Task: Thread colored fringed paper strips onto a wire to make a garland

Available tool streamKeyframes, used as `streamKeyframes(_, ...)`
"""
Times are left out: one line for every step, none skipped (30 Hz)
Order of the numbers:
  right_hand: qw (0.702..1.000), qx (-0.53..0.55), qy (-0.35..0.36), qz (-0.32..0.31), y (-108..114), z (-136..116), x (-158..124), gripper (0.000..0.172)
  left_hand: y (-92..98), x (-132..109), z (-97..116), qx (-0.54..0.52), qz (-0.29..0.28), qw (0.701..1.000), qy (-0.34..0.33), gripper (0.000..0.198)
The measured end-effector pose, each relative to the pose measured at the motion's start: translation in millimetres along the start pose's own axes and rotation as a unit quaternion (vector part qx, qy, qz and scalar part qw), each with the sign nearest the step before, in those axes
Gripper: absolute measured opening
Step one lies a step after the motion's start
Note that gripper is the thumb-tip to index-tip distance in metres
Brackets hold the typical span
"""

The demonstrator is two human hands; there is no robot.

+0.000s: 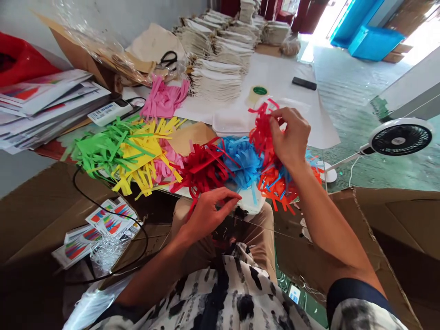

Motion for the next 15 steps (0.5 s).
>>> streamKeyframes(0.998, 0.065, -0.006, 0.013, 2.7, -5.2, -0.9, 0.016, 2.1, 1.8, -0.9, -0.008, 0.018, 1.000, 0.011, 0.013)
streamKeyframes(0.992, 0.122, -0.017, 0.015, 3.9, -10.7, -2.9, 0.014, 4.7, 3.7, -2.2, -0.021, 0.044, 0.999, 0.021, 0.015)
streamKeyframes(0.985, 0.170, -0.032, 0.005, 3.5, -16.8, -6.3, 0.012, 7.5, 5.8, -3.7, -0.038, 0.077, 0.996, 0.029, 0.021)
streamKeyframes(0.977, 0.205, -0.048, -0.014, 1.9, -23.2, -11.4, 0.012, 10.1, 7.8, -5.2, -0.061, 0.110, 0.992, 0.032, 0.027)
streamKeyframes(0.971, 0.228, -0.065, -0.035, -0.7, -29.9, -18.2, 0.012, 11.9, 9.7, -6.3, -0.088, 0.136, 0.986, 0.030, 0.035)
streamKeyframes(0.966, 0.238, -0.082, -0.058, -3.9, -36.5, -26.5, 0.013, 12.8, 11.3, -6.7, -0.116, 0.152, 0.981, 0.024, 0.043)
streamKeyframes(0.963, 0.238, -0.096, -0.078, -7.5, -42.8, -36.2, 0.013, 12.8, 12.3, -6.2, -0.135, 0.159, 0.978, 0.014, 0.052)
streamKeyframes(0.962, 0.233, -0.105, -0.095, -11.1, -48.7, -46.8, 0.012, 12.2, 12.6, -5.1, -0.141, 0.159, 0.977, 0.004, 0.062)
streamKeyframes(0.962, 0.226, -0.110, -0.111, -14.5, -53.9, -57.7, 0.011, 11.5, 12.0, -3.3, -0.128, 0.157, 0.979, -0.006, 0.070)
streamKeyframes(0.961, 0.215, -0.113, -0.128, -17.5, -58.3, -68.6, 0.011, 11.2, 10.6, -1.0, -0.097, 0.158, 0.982, -0.019, 0.074)
streamKeyframes(0.961, 0.202, -0.115, -0.147, -19.8, -61.9, -79.1, 0.010, 11.7, 8.5, 1.9, -0.050, 0.165, 0.984, -0.037, 0.070)
streamKeyframes(0.962, 0.185, -0.111, -0.165, -20.6, -64.9, -88.8, 0.010, 12.9, 6.0, 5.0, 0.001, 0.173, 0.983, -0.058, 0.059)
streamKeyframes(0.966, 0.165, -0.102, -0.174, -19.3, -67.5, -97.6, 0.009, 14.7, 3.4, 7.8, 0.046, 0.181, 0.979, -0.077, 0.044)
streamKeyframes(0.971, 0.144, -0.086, -0.171, -15.6, -70.0, -105.4, 0.010, 17.2, 1.0, 10.3, 0.081, 0.189, 0.974, -0.094, 0.031)
streamKeyframes(0.978, 0.126, -0.063, -0.156, -9.5, -72.8, -112.4, 0.014, 20.5, -1.1, 12.3, 0.105, 0.199, 0.968, -0.108, 0.024)
Point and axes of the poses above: each hand's wrist, its own x-axis towards the middle knuckle, its own y-axis out of the back of the hand, z = x × y, the point moved 3 cm from there along x, towards the middle knuckle, and after that the axes turned 13 degrees about -y, right-handed, at the moved point
